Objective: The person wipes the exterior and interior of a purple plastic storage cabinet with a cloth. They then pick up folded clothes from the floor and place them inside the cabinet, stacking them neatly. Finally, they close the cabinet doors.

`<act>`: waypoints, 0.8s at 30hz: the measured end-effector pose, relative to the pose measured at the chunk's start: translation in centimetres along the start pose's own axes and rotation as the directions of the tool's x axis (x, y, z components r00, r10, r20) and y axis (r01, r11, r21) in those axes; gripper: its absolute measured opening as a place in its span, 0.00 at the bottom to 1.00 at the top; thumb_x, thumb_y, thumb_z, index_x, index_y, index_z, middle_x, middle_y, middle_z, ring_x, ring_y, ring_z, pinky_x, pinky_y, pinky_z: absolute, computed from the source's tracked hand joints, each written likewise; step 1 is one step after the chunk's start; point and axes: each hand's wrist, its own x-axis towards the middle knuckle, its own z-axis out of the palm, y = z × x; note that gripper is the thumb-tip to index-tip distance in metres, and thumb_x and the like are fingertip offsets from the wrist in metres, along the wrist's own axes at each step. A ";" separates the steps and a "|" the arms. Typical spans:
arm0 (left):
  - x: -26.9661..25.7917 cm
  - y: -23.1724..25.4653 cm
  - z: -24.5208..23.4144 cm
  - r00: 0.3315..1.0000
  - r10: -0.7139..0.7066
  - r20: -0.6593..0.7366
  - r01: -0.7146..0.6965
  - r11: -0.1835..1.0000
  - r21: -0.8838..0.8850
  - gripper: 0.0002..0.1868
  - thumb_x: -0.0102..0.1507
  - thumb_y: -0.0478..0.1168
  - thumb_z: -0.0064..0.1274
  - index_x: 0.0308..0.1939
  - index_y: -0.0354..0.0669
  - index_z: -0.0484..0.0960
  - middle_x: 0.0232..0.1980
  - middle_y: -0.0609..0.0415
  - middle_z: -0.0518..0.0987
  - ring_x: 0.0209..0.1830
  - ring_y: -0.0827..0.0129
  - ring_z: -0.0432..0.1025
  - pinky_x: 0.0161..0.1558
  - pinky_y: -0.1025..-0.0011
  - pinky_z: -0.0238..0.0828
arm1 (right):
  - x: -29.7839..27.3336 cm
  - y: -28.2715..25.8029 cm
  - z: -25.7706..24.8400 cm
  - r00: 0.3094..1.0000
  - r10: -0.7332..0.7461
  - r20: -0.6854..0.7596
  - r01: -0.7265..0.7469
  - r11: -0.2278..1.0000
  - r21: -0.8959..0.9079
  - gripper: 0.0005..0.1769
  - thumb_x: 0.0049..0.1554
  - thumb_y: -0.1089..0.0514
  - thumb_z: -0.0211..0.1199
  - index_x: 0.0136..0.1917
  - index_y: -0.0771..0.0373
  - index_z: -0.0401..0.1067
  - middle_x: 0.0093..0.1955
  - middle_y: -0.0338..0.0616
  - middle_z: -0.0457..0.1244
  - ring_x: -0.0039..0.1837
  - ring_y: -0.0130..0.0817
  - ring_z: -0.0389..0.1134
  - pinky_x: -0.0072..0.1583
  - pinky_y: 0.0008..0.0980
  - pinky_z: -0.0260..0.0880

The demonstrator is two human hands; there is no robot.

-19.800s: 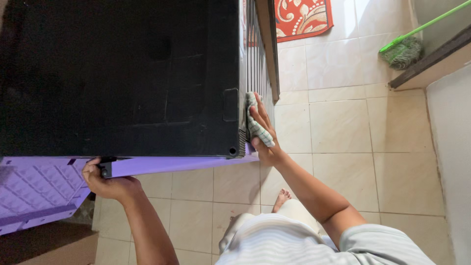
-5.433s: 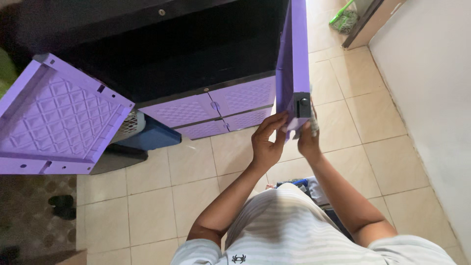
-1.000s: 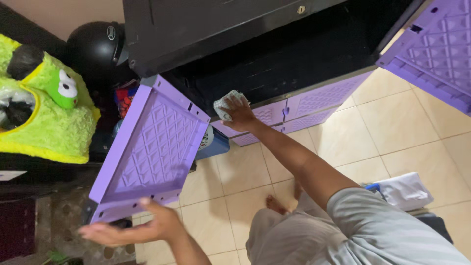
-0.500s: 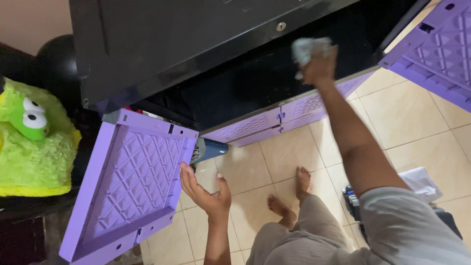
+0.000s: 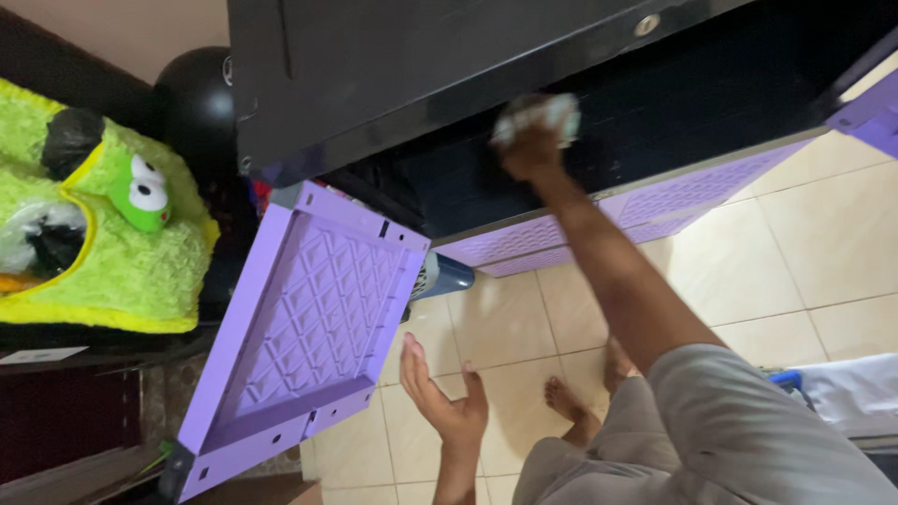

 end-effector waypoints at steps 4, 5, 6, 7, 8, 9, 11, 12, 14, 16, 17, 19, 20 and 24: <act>-2.6 -0.4 -1.4 0.999 -0.015 0.034 0.017 0.999 -0.032 0.41 0.58 0.31 0.56 0.74 0.30 0.58 0.74 0.34 0.65 0.73 0.41 0.61 0.73 0.50 0.55 | 0.6 -11.4 2.9 0.961 -0.207 0.184 0.196 0.978 0.077 0.37 0.64 0.38 0.47 0.81 0.52 0.50 0.84 0.53 0.45 0.84 0.52 0.40 0.75 0.61 0.25; -3.3 -0.6 -1.7 0.999 -0.026 0.048 0.028 0.999 -0.037 0.41 0.58 0.31 0.56 0.74 0.30 0.58 0.73 0.34 0.66 0.73 0.41 0.61 0.72 0.50 0.55 | 0.7 -13.1 3.8 0.955 -0.256 0.153 0.241 0.965 0.106 0.37 0.61 0.38 0.48 0.80 0.50 0.49 0.84 0.52 0.45 0.83 0.52 0.40 0.74 0.62 0.23; -4.0 -0.8 -2.1 0.997 -0.037 0.061 0.039 0.998 -0.043 0.41 0.58 0.31 0.56 0.74 0.29 0.58 0.73 0.34 0.67 0.72 0.41 0.61 0.71 0.50 0.55 | 0.7 -14.1 4.5 0.945 -0.303 0.121 0.287 0.949 0.133 0.38 0.59 0.38 0.49 0.78 0.48 0.48 0.83 0.50 0.45 0.83 0.52 0.39 0.73 0.63 0.20; -4.8 -1.2 -2.4 0.996 -0.048 0.075 0.052 0.997 -0.051 0.41 0.58 0.31 0.56 0.73 0.29 0.58 0.72 0.34 0.68 0.71 0.41 0.62 0.71 0.51 0.55 | 1.0 -14.1 4.9 0.935 -0.344 0.086 0.332 0.935 0.128 0.38 0.58 0.38 0.50 0.78 0.48 0.49 0.82 0.50 0.47 0.82 0.52 0.41 0.73 0.63 0.21; -5.6 -1.6 -2.6 0.994 -0.069 0.087 0.075 0.995 -0.062 0.39 0.58 0.30 0.54 0.73 0.29 0.59 0.71 0.35 0.69 0.70 0.42 0.63 0.70 0.51 0.57 | 1.5 -13.6 5.0 0.922 -0.384 0.052 0.376 0.919 0.122 0.39 0.57 0.38 0.51 0.78 0.49 0.50 0.81 0.51 0.48 0.81 0.53 0.43 0.74 0.62 0.21; -6.3 -2.2 -2.6 0.991 -0.092 0.100 0.100 0.992 -0.076 0.37 0.59 0.30 0.53 0.73 0.29 0.60 0.70 0.36 0.71 0.69 0.43 0.65 0.69 0.52 0.59 | 1.7 -12.9 4.9 0.906 -0.423 0.020 0.418 0.902 0.111 0.40 0.56 0.39 0.52 0.78 0.49 0.51 0.81 0.51 0.50 0.80 0.53 0.45 0.74 0.62 0.22; -7.6 -3.2 -2.3 0.982 -0.128 0.141 0.141 0.986 -0.087 0.35 0.61 0.29 0.52 0.72 0.29 0.62 0.69 0.37 0.73 0.68 0.44 0.67 0.69 0.53 0.61 | 2.5 -10.4 4.0 0.917 -0.353 0.185 0.343 0.936 0.081 0.38 0.59 0.41 0.52 0.81 0.47 0.52 0.79 0.50 0.52 0.82 0.51 0.46 0.78 0.60 0.24; -8.1 -3.7 -2.0 0.975 -0.142 0.169 0.158 0.984 -0.085 0.34 0.61 0.29 0.51 0.72 0.28 0.63 0.68 0.37 0.74 0.68 0.44 0.67 0.68 0.53 0.61 | 2.8 -8.9 3.6 0.912 -0.313 0.266 0.309 0.949 0.059 0.38 0.60 0.42 0.52 0.82 0.45 0.53 0.79 0.50 0.53 0.82 0.50 0.46 0.80 0.59 0.25; -9.0 -4.8 -1.1 0.958 -0.168 0.232 0.189 0.979 -0.075 0.32 0.61 0.30 0.50 0.71 0.28 0.64 0.67 0.38 0.75 0.67 0.44 0.67 0.68 0.53 0.61 | 3.7 -3.5 2.9 0.936 -0.211 0.281 0.216 0.976 0.012 0.27 0.70 0.40 0.48 0.74 0.53 0.68 0.77 0.48 0.61 0.81 0.45 0.56 0.85 0.49 0.39; -9.8 -5.6 -0.2 0.932 -0.203 0.300 0.230 0.971 -0.058 0.32 0.61 0.31 0.50 0.70 0.28 0.65 0.67 0.38 0.75 0.66 0.44 0.67 0.67 0.54 0.62 | 5.0 2.1 2.5 0.977 -0.011 0.213 -0.004 0.998 0.069 0.38 0.66 0.37 0.48 0.80 0.61 0.61 0.78 0.61 0.56 0.80 0.57 0.53 0.80 0.57 0.37; -10.0 -5.9 0.4 0.925 -0.205 0.320 0.235 0.970 -0.058 0.31 0.61 0.31 0.50 0.70 0.28 0.66 0.67 0.38 0.75 0.66 0.44 0.67 0.67 0.54 0.62 | 4.8 5.7 2.1 0.999 -0.033 0.000 0.033 0.998 0.058 0.37 0.65 0.40 0.47 0.80 0.61 0.60 0.79 0.60 0.54 0.81 0.57 0.48 0.78 0.64 0.30; -10.5 -6.1 1.5 0.907 -0.208 0.366 0.246 0.967 -0.061 0.30 0.61 0.31 0.50 0.68 0.28 0.67 0.66 0.38 0.75 0.66 0.44 0.67 0.67 0.54 0.62 | 4.2 12.3 0.9 0.992 0.062 -0.109 -0.063 0.998 -0.008 0.35 0.64 0.42 0.44 0.80 0.58 0.58 0.82 0.57 0.49 0.84 0.56 0.40 0.77 0.71 0.22; -10.7 -6.1 1.9 0.902 -0.196 0.385 0.243 0.967 -0.076 0.30 0.61 0.31 0.50 0.69 0.28 0.66 0.66 0.38 0.74 0.67 0.44 0.67 0.67 0.54 0.62 | 3.9 15.6 0.0 0.982 0.188 -0.011 -0.189 0.980 -0.065 0.35 0.64 0.42 0.44 0.81 0.54 0.56 0.84 0.54 0.47 0.86 0.56 0.36 0.77 0.73 0.20; -10.6 -5.8 3.6 0.879 -0.132 0.458 0.206 0.972 -0.115 0.30 0.62 0.32 0.51 0.69 0.29 0.66 0.66 0.38 0.75 0.66 0.44 0.67 0.67 0.53 0.62 | -0.2 26.1 -4.2 0.914 0.383 -0.137 -0.400 0.908 -0.128 0.42 0.59 0.40 0.49 0.82 0.55 0.49 0.84 0.52 0.40 0.82 0.56 0.35 0.71 0.75 0.23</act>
